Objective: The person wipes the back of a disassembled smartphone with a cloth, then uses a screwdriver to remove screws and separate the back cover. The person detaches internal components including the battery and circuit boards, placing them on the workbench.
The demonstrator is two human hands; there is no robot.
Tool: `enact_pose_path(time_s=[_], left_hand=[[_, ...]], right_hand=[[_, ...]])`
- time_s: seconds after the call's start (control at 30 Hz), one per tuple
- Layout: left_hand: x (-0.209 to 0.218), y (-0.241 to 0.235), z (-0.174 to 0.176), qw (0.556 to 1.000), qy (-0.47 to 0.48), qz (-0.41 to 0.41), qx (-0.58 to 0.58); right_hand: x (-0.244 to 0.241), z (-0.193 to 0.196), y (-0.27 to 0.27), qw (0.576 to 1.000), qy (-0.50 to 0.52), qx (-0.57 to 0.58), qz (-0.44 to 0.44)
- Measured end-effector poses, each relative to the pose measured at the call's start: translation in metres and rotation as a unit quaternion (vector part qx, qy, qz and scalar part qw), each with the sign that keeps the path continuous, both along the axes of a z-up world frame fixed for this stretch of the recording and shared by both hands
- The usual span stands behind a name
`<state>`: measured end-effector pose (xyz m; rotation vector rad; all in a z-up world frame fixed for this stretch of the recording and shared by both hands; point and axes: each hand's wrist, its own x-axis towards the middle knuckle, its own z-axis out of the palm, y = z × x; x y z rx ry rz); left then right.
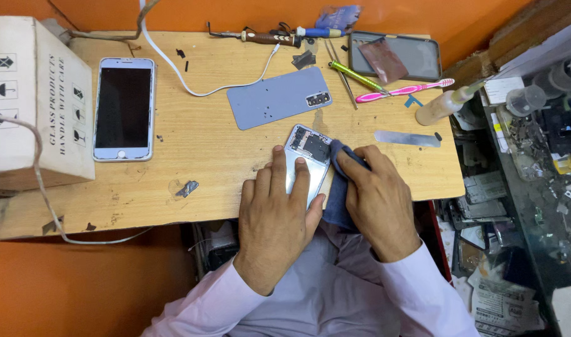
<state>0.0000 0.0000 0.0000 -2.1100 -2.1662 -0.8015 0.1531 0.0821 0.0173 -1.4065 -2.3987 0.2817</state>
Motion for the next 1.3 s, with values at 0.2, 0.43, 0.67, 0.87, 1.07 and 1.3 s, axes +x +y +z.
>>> enact_pose_path(time_s=[0.2, 0.43, 0.67, 0.87, 1.07, 1.3], left_hand=[[-0.006, -0.002, 0.001, 1.0, -0.001, -0.018, 0.012], [-0.004, 0.001, 0.008, 1.0, 0.005, -0.001, 0.016], [-0.01, 0.001, 0.007, 0.999, 0.003, -0.035, 0.004], [-0.015, 0.001, 0.009, 0.999, 0.008, -0.031, 0.007], [-0.008, 0.001, 0.013, 0.999, 0.036, -0.017, 0.013], [-0.017, 0.0, 0.006, 0.998, 0.024, -0.056, 0.01]], right_hand=[[0.0, 0.0, 0.048, 0.988, 0.031, 0.02, 0.152], [0.026, 0.005, 0.044, 0.979, 0.094, -0.012, 0.18], [0.027, 0.008, 0.043, 0.98, 0.015, 0.011, 0.198], [0.005, 0.021, 0.064, 0.971, -0.023, 0.027, 0.238], [0.026, 0.037, 0.047, 0.976, -0.045, 0.006, 0.214], [0.011, 0.019, 0.066, 0.976, -0.04, -0.013, 0.216]])
